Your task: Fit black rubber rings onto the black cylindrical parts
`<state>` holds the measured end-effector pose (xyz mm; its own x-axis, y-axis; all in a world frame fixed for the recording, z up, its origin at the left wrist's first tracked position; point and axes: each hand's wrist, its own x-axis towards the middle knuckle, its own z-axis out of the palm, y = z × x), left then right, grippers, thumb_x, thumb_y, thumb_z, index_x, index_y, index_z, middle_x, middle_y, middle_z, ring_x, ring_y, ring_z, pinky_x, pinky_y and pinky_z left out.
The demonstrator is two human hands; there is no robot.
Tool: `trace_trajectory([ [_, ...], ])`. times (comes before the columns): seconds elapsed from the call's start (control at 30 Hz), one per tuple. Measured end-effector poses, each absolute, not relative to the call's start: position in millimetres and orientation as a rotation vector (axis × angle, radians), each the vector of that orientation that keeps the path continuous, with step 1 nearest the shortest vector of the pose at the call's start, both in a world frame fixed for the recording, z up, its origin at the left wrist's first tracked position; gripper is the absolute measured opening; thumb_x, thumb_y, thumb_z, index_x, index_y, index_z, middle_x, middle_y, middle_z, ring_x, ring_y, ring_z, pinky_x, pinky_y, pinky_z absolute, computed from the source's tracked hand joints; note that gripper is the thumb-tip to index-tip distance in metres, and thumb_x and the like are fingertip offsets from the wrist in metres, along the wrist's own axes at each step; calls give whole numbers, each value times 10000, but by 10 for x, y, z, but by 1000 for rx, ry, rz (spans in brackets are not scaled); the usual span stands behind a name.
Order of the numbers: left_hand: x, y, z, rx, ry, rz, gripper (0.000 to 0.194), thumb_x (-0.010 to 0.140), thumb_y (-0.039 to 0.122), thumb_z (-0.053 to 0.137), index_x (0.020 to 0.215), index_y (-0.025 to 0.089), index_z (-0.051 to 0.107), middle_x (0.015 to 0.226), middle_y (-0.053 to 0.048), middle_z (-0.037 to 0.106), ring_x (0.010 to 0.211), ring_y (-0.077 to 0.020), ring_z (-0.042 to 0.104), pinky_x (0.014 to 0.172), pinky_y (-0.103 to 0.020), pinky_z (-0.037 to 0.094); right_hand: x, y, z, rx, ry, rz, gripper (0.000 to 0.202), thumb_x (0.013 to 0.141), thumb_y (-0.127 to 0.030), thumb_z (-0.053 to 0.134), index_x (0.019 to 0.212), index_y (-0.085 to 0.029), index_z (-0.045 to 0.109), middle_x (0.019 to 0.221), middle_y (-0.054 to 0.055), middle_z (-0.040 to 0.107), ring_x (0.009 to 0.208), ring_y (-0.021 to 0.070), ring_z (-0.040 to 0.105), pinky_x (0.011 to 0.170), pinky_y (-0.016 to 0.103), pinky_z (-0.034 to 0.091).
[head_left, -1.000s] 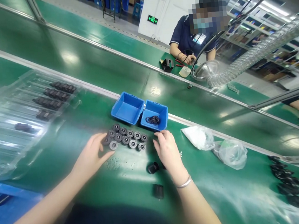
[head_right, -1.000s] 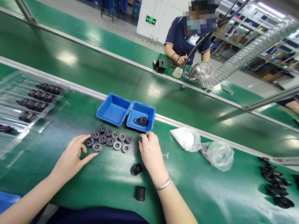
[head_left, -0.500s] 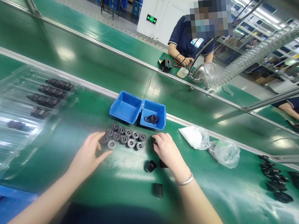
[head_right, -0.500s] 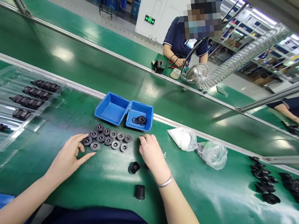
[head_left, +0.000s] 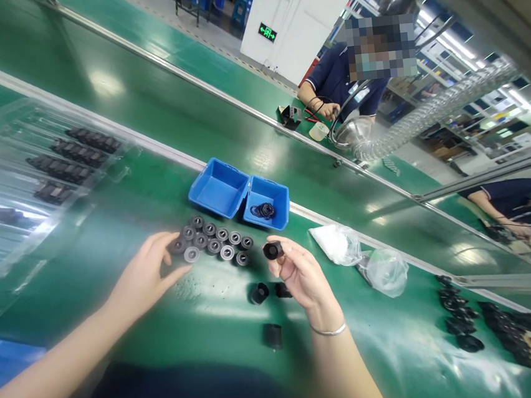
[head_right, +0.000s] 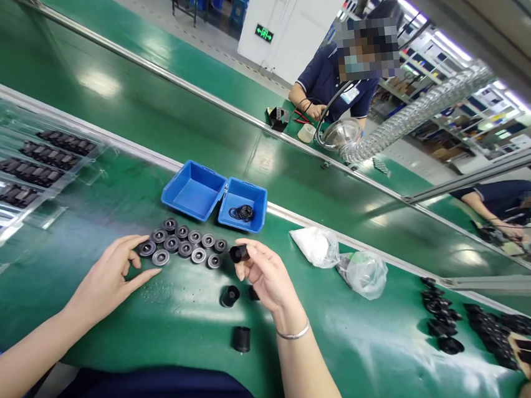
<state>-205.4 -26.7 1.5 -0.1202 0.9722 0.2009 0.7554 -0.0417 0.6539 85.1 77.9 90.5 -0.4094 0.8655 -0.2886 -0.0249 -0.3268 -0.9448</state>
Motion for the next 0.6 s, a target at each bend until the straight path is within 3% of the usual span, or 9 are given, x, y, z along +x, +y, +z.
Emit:
trace_trajectory([
  [0.17,-2054,-278,22,1806,1907,926,562,908,503,552,1356,194,409,1061,-81,539,749,-189,569,800,-389,527,655,627,900,-1117,-1416,1780,287,928,-382,577,1144,-197,613,800,34,627,677,149,608,640,298,523],
  [0.3,-2038,-266,59,1793,1876,942,533,908,424,587,1356,206,399,1156,-92,525,734,-161,565,808,-375,535,390,416,826,-1060,-2089,1256,291,908,-293,604,1193,-243,578,1086,88,598,830,180,624,781,359,555],
  [0.4,-2017,-256,92,1786,1854,982,517,909,382,589,1360,225,390,1225,-92,494,748,-151,574,818,-363,540,181,295,717,-949,-2453,858,346,945,-220,524,1290,-227,502,1190,120,556,1034,230,593,916,405,531],
  [0.5,-1997,-255,110,1778,1833,1027,498,914,375,580,1353,239,390,1270,-88,465,759,-143,585,827,-361,548,45,253,626,-925,-2558,709,359,968,-179,462,1326,-198,446,1236,137,532,1113,243,572,949,408,527],
  [0.6,-1991,-258,105,1778,1807,1039,502,923,385,567,1363,240,373,1286,-89,449,769,-139,583,818,-362,558,23,266,614,-915,-2503,722,370,971,-159,449,1336,-212,422,1270,134,506,1066,211,600,934,379,543],
])
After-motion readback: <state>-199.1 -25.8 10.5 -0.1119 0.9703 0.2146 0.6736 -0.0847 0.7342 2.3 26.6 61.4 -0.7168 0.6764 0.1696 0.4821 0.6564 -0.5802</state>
